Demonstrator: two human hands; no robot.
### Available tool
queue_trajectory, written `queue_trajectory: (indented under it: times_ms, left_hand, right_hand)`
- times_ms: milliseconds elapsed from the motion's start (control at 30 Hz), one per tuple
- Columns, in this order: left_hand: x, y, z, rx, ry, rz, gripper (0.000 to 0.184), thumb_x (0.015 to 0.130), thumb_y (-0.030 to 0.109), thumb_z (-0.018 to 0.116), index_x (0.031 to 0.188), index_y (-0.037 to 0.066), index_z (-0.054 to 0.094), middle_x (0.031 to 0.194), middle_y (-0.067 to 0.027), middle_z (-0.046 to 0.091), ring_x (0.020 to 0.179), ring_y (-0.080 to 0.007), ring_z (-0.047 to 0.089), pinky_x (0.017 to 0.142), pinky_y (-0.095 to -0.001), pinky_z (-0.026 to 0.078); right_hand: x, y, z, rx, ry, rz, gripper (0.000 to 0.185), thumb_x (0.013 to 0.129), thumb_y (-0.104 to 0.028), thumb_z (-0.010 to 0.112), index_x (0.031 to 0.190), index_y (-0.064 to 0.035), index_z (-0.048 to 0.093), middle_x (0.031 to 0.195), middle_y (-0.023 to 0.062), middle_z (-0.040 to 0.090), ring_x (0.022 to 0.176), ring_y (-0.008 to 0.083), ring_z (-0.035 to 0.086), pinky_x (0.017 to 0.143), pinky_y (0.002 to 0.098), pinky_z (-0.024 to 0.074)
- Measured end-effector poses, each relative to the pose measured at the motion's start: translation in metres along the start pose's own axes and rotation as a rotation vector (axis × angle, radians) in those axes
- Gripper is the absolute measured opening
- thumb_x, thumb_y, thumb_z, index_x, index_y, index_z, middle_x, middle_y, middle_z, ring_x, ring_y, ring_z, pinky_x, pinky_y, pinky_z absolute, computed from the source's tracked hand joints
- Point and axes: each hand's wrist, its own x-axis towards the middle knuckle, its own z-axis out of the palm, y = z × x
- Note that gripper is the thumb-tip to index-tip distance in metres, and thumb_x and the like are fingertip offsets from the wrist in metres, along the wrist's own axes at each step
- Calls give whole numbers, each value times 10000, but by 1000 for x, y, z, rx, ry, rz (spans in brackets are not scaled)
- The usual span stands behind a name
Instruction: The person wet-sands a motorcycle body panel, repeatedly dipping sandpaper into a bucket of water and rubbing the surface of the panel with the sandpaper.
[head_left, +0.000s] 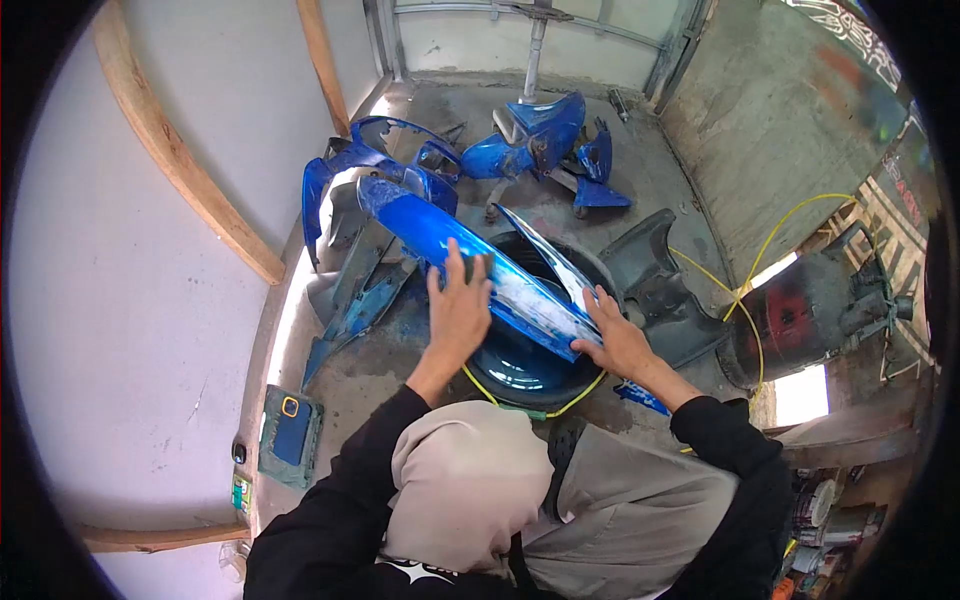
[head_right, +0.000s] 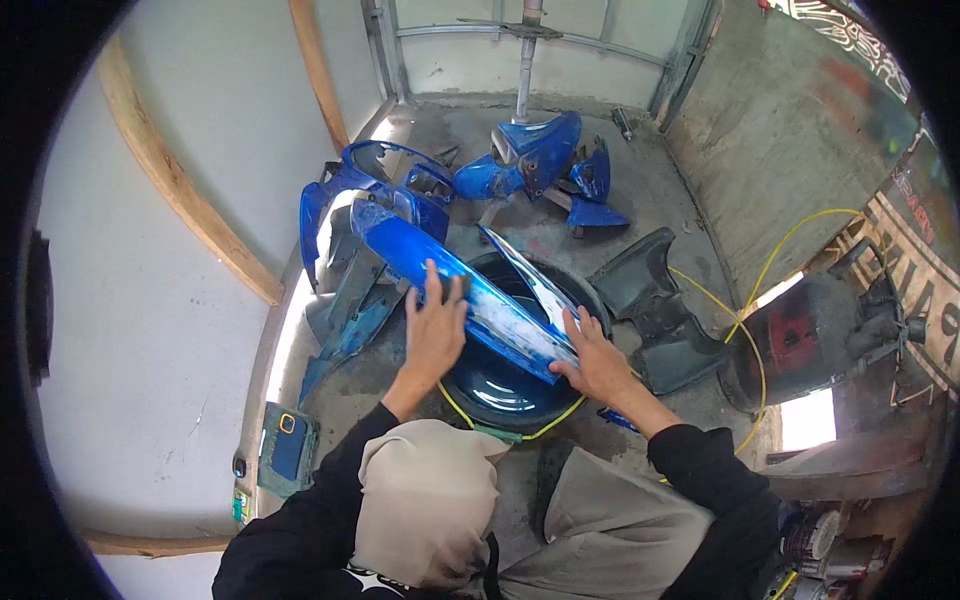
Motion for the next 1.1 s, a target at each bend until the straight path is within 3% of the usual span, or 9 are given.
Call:
queue_trajectory:
  times_ms: [67,267,367,467,667,733,833,1000,1100]
  left_hand:
    - [-10,18,-2,-43,-23,86,453,1054,236,547,1413,-34,604,1572,-371,384,1543,-428,317,1173,-633,283]
    - [9,-26,16,171,94,-2,442,1051,215,537,1406,-38,608,1560,-383,394,1518,-462,345,1156,-648,310]
    - [-2,17,-9,77,-113,136,471,1067,218,501,1464,-33,544,1606,-341,356,1562,-463,250,1206,-579,292]
    - [-7,13,-9,48,-74,145,471,1071,220,490,1463,-34,555,1599,-270,423,1575,-453,230,1195,-638,262]
    - [20,-16,12,-51,125,-86,447,1068,207,482,1434,-31,582,1572,-292,436,1547,-455,281,1176,-624,292]
    - [-1,14,-1,127,-77,150,447,1051,203,500,1432,-15,583,1579,-309,414,1527,-445,319,1179,-591,308]
    - [-18,24,2,-42,-14,197,450,1051,200,500,1438,-13,584,1564,-273,453,1553,-416,291,1176,-603,305]
    - [29,-51,5,23,119,-119,424,1080,208,486,1433,-9,575,1594,-271,430,1497,-430,397,1159,-628,302]
    - [27,-41,15,35,124,-104,447,1076,210,489,1462,-9,545,1595,-305,406,1473,-443,416,1167,-600,308]
  right_hand:
    - [1,-1,-4,-24,-29,19,1010,937,-476,741,1688,-131,160,1681,317,238,1466,516,400,1152,502,442]
    - [-1,0,0,33,0,-9,1012,918,-449,762,1679,-114,186,1659,343,261,1473,550,368,1136,551,453]
    - [2,0,-1,3,-2,-2,1001,926,-453,754,1679,-116,186,1655,343,267,1466,548,376,1129,549,459]
    - [-1,1,-2,24,-2,-13,999,927,-459,752,1677,-116,188,1650,339,278,1459,546,384,1122,550,464]
    - [0,-2,-2,23,12,-16,1000,924,-469,751,1676,-116,194,1649,330,286,1457,542,388,1124,550,461]
    - [0,-2,-4,42,-5,3,996,929,-473,746,1676,-118,191,1657,329,275,1463,547,382,1133,547,454]
    - [-1,-1,-1,24,5,-1,1003,926,-474,749,1676,-118,187,1663,329,265,1473,549,370,1139,546,450]
    - [0,-2,-6,10,-19,15,1000,935,-470,741,1683,-125,174,1670,330,251,1476,534,375,1152,518,439]
    - [1,-1,-5,0,-23,16,993,947,-469,733,1689,-132,166,1677,331,237,1472,520,389,1166,493,425]
